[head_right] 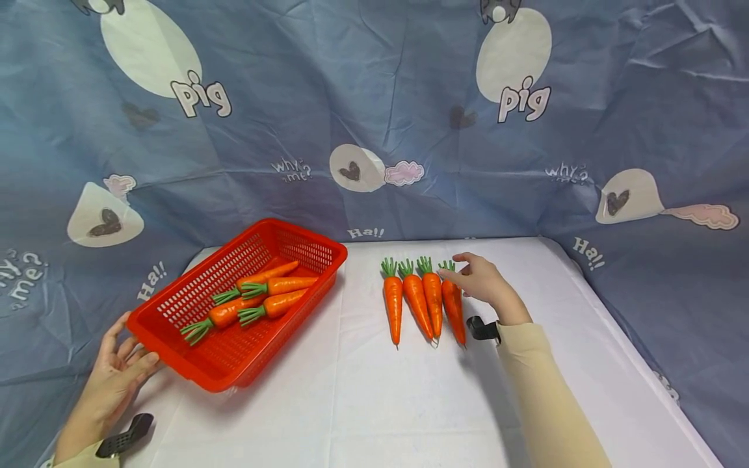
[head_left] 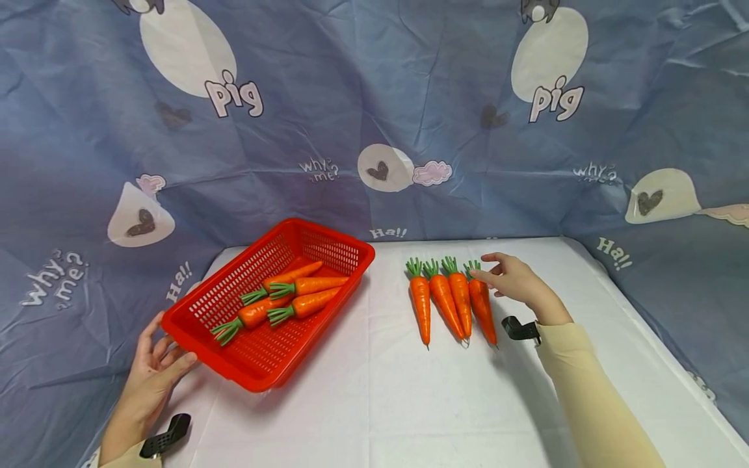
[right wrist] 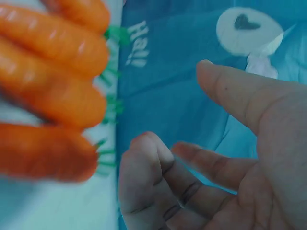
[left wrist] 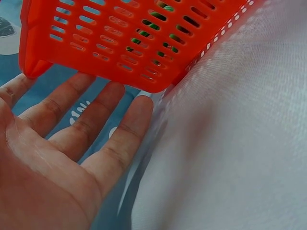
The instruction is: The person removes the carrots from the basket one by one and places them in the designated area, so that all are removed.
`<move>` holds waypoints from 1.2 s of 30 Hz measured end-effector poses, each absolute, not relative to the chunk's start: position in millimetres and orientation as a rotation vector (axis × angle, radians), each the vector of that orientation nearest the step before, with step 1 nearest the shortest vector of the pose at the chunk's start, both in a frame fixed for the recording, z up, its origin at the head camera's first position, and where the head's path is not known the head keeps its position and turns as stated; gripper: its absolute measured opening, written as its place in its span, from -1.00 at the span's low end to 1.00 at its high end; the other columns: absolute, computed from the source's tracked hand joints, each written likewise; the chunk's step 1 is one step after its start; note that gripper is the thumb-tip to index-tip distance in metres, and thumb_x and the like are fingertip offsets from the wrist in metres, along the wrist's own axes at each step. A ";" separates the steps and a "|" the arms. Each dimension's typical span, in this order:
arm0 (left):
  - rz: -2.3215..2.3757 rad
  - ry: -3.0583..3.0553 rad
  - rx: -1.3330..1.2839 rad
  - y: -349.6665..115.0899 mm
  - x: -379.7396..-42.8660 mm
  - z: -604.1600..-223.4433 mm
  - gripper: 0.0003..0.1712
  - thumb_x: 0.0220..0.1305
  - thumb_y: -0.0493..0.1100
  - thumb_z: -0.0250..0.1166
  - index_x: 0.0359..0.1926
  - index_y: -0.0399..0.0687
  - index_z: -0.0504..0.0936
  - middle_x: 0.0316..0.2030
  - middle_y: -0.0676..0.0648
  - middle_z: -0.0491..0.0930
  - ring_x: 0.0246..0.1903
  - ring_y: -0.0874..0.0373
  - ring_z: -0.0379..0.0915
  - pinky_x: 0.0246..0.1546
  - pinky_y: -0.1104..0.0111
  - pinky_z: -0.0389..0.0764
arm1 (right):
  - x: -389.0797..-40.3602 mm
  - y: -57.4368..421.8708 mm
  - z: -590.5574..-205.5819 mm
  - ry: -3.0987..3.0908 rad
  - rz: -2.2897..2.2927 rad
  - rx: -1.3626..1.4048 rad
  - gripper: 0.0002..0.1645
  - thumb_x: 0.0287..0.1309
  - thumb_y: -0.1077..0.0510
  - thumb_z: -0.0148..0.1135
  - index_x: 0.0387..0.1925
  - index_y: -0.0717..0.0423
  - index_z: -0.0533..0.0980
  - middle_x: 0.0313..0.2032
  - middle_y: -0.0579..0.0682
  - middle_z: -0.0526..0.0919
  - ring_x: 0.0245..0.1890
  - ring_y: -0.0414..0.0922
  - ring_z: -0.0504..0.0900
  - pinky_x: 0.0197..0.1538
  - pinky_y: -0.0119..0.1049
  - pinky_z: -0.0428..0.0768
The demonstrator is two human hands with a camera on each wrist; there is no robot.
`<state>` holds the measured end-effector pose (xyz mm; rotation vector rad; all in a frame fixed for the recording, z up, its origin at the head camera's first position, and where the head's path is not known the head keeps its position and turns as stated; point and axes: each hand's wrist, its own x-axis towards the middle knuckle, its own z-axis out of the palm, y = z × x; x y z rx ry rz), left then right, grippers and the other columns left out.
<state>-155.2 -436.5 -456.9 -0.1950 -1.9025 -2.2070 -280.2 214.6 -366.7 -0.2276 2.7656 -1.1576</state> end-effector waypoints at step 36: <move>-2.175 -1.972 -0.163 -437.5 -158.2 -457.2 0.05 0.57 -0.38 0.18 0.74 0.25 -0.26 0.26 0.28 0.56 0.09 0.44 0.64 -0.05 0.49 0.77 | -309.2 42.9 -276.0 2.579 -0.817 -0.938 -0.43 0.44 -0.12 0.37 0.32 0.07 0.57 0.00 0.06 0.75 0.07 0.03 0.72 0.14 -0.13 0.72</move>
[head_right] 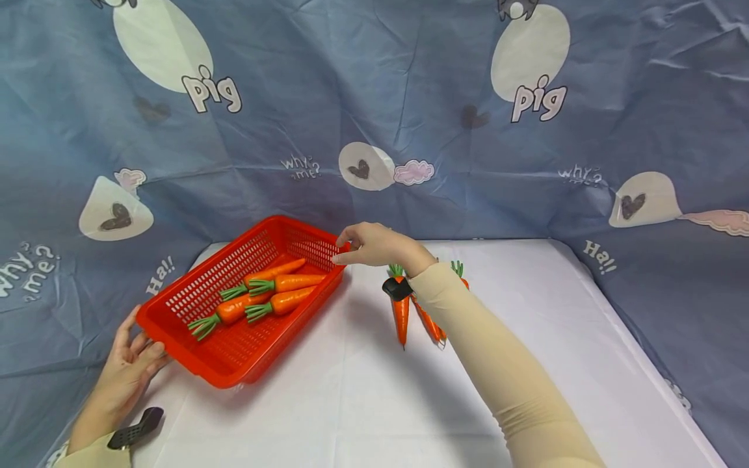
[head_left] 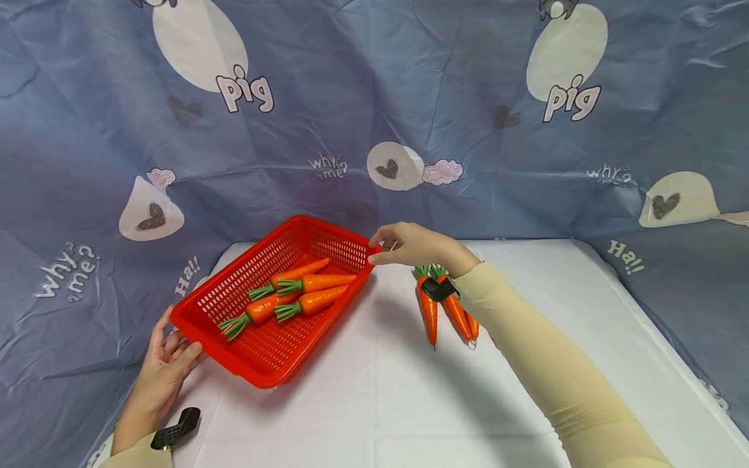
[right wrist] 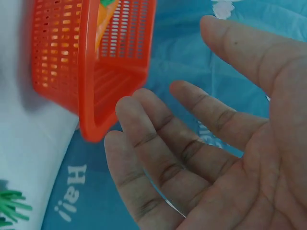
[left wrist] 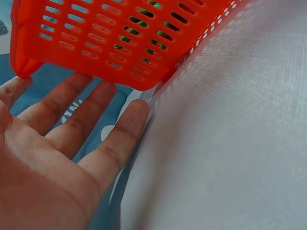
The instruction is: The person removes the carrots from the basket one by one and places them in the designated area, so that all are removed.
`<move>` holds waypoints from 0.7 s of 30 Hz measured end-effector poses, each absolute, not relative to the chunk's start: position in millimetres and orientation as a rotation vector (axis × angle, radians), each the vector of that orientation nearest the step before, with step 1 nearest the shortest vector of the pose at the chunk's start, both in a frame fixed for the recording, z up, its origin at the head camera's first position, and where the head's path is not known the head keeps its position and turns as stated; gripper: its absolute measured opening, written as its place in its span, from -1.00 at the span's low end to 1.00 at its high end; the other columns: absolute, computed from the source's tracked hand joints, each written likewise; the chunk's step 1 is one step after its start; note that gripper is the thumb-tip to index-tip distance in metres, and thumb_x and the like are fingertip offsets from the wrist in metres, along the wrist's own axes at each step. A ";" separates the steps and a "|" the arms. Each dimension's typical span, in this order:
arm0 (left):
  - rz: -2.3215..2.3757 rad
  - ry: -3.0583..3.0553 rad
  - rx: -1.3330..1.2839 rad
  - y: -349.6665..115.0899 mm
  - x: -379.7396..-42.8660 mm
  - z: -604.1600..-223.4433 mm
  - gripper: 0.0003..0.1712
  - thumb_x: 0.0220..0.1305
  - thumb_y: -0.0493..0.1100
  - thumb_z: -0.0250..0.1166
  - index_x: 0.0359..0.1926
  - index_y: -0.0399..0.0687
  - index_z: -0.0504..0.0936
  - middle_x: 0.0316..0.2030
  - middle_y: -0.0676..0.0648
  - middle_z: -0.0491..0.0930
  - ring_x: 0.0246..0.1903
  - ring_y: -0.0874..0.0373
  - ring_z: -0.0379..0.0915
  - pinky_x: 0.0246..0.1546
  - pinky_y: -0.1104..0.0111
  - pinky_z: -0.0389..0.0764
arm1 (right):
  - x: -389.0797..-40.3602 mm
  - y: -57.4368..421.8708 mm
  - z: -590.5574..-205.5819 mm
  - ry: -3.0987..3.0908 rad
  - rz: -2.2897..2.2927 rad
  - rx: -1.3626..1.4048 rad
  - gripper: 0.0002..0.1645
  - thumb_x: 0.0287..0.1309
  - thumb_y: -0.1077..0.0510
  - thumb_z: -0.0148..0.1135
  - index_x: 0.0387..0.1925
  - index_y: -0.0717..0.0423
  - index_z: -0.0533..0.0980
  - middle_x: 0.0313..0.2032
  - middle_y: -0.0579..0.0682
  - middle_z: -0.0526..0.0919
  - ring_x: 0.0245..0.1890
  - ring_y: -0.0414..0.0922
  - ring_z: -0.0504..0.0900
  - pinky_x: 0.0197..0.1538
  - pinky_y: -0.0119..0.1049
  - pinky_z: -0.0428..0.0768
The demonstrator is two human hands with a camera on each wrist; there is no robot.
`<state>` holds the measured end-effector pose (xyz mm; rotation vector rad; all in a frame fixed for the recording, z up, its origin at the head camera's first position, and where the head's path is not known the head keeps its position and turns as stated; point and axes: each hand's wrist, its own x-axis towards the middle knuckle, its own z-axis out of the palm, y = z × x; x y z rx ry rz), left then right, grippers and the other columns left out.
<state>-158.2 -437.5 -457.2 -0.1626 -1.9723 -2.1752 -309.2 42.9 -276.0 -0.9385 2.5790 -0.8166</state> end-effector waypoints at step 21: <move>-2.224 -1.914 -0.180 -436.7 -157.0 -458.0 0.03 0.56 -0.40 0.19 0.73 0.29 -0.18 0.26 0.27 0.59 0.10 0.41 0.65 -0.04 0.47 0.77 | -328.1 -36.6 -276.6 2.550 -0.581 -1.080 -0.48 0.37 -0.05 0.47 0.24 0.08 0.62 -0.12 0.01 0.75 -0.13 -0.11 0.64 0.01 -0.30 0.60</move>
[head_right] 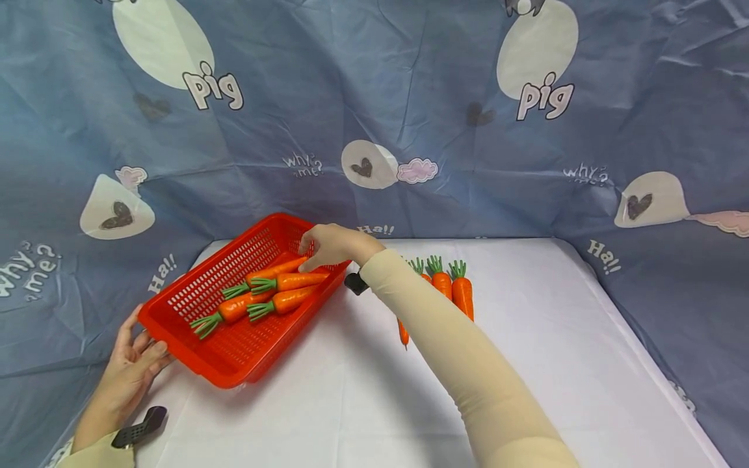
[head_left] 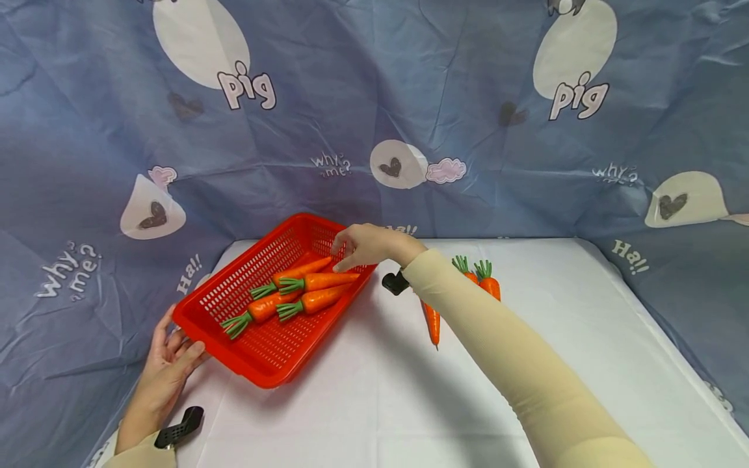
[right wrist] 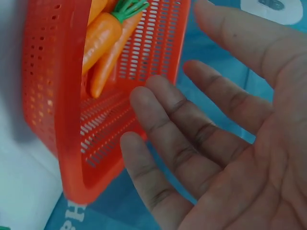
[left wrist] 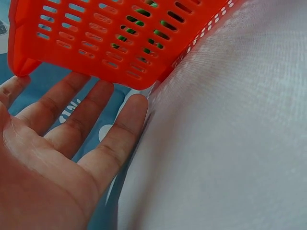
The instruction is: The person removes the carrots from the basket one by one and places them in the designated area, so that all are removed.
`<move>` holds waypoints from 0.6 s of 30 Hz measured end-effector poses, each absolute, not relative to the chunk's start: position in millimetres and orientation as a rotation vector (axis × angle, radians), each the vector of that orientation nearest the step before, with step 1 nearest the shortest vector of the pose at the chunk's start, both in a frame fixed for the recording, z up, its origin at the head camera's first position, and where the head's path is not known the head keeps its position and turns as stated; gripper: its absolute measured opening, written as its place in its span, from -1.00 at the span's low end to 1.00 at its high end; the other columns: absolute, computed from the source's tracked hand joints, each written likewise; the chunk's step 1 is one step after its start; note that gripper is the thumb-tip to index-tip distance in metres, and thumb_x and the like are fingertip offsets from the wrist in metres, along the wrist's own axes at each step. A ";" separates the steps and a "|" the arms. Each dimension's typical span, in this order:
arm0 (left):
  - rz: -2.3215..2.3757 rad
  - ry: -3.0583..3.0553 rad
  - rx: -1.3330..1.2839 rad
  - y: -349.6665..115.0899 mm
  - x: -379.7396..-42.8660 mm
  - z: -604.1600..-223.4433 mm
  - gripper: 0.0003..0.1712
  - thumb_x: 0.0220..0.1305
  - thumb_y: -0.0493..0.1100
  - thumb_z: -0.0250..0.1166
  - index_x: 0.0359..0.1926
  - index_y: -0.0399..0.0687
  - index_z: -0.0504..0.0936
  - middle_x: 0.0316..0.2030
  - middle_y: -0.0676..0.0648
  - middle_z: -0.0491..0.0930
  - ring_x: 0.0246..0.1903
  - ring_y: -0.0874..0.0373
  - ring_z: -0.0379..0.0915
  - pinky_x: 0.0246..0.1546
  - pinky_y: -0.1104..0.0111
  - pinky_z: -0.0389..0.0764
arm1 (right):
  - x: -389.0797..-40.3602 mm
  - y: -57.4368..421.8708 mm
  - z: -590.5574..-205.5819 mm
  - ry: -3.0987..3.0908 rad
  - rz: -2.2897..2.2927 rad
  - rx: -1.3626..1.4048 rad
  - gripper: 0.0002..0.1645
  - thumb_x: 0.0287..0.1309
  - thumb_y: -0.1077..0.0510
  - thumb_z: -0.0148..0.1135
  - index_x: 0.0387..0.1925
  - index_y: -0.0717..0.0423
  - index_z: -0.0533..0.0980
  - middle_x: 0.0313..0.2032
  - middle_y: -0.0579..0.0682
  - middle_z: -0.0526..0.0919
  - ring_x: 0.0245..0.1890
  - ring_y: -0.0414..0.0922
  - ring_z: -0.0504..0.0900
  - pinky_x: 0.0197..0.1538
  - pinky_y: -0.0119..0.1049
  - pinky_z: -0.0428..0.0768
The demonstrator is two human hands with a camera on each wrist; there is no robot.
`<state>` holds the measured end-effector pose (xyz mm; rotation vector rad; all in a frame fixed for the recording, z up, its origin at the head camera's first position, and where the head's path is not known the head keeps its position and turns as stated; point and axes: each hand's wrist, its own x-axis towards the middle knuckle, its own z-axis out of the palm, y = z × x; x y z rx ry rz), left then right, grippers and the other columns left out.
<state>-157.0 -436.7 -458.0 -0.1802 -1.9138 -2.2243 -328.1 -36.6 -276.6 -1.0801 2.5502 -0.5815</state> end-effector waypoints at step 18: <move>-2.196 -1.911 -0.206 -436.8 -156.3 -457.5 0.03 0.53 -0.43 0.22 0.72 0.27 -0.14 0.23 0.28 0.61 0.08 0.42 0.66 -0.06 0.46 0.79 | -325.9 -91.0 -291.0 2.534 -0.461 -0.937 -0.42 0.34 -0.05 0.50 0.30 0.04 0.61 0.22 0.00 0.67 0.14 -0.09 0.60 0.33 -0.20 0.58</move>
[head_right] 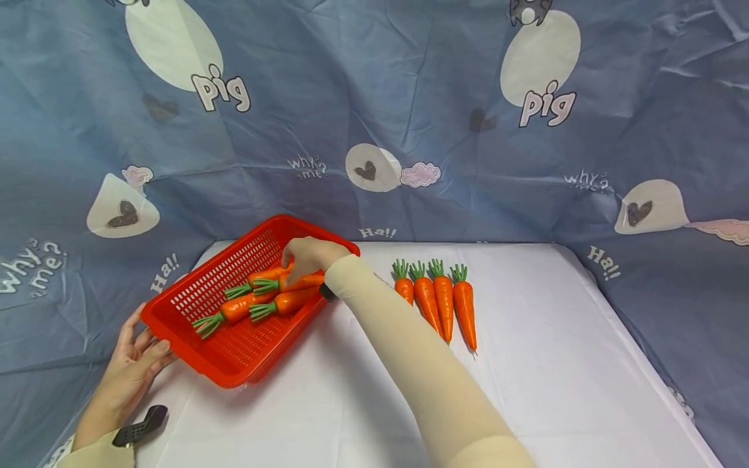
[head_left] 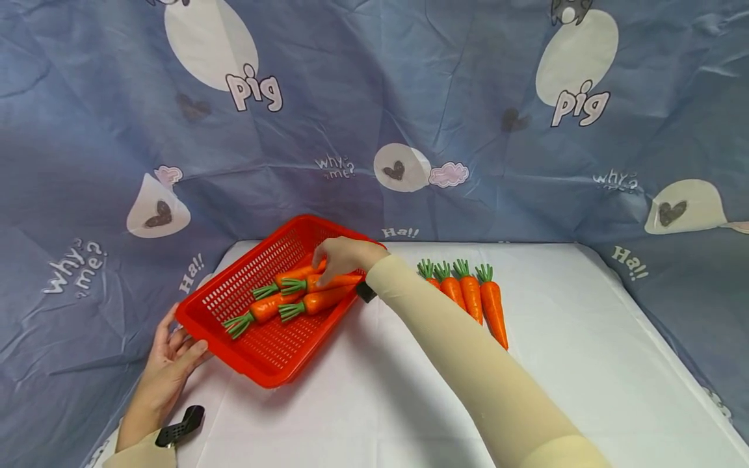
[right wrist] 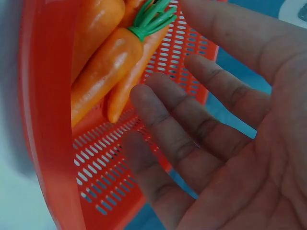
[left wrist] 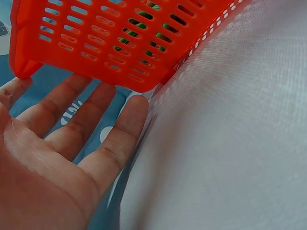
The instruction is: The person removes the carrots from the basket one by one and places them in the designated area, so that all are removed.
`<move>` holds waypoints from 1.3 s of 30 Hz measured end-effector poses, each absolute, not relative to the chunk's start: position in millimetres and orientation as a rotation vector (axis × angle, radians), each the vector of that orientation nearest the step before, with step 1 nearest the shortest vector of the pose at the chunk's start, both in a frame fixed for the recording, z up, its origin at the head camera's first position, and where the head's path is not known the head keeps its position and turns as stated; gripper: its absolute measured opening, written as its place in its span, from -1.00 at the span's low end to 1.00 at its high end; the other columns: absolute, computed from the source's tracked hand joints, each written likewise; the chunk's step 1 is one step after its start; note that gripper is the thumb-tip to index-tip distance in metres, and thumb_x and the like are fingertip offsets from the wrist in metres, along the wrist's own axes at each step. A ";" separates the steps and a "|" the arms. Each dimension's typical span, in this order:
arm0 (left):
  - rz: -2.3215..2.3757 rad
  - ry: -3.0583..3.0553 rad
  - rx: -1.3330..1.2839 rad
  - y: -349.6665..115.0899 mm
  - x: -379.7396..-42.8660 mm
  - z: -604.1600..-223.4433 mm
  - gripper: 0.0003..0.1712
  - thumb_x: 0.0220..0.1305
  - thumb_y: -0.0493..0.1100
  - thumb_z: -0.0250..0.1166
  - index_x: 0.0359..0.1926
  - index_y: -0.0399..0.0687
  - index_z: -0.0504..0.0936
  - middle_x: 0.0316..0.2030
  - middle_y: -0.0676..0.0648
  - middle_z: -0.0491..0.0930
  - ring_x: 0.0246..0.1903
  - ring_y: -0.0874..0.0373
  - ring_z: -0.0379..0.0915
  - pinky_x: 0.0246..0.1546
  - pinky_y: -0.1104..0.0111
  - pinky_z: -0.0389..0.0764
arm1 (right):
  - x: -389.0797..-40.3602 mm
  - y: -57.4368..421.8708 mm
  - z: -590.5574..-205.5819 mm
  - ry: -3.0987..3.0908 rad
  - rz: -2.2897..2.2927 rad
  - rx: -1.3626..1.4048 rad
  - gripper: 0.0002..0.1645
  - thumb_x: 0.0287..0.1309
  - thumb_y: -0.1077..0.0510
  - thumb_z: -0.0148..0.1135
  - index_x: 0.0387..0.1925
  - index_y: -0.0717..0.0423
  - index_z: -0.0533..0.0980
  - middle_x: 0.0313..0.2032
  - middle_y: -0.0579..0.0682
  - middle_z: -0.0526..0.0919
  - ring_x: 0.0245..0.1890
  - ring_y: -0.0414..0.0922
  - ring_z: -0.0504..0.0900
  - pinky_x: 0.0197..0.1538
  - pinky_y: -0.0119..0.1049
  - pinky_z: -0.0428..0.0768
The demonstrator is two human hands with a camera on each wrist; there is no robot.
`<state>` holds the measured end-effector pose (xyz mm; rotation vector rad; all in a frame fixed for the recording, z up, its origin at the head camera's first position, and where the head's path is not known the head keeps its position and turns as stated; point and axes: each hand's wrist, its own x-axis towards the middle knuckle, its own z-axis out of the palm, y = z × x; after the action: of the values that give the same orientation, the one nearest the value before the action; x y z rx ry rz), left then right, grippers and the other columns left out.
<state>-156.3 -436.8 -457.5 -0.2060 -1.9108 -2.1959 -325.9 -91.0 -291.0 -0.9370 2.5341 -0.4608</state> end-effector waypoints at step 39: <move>-2.221 -1.887 -0.192 -435.5 -154.1 -456.3 0.00 0.51 -0.44 0.23 0.69 0.32 -0.05 0.27 0.24 0.62 0.09 0.37 0.67 -0.05 0.44 0.79 | -319.4 -124.9 -317.6 2.417 -0.221 -0.711 -0.48 0.21 -0.19 0.58 0.16 -0.18 0.72 0.03 -0.24 0.63 0.04 -0.16 0.49 0.00 -0.36 0.60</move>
<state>-154.1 -435.5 -456.3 -0.1924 -1.8870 -2.2209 -319.4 -124.9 -317.6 -0.7107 2.4174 -0.2210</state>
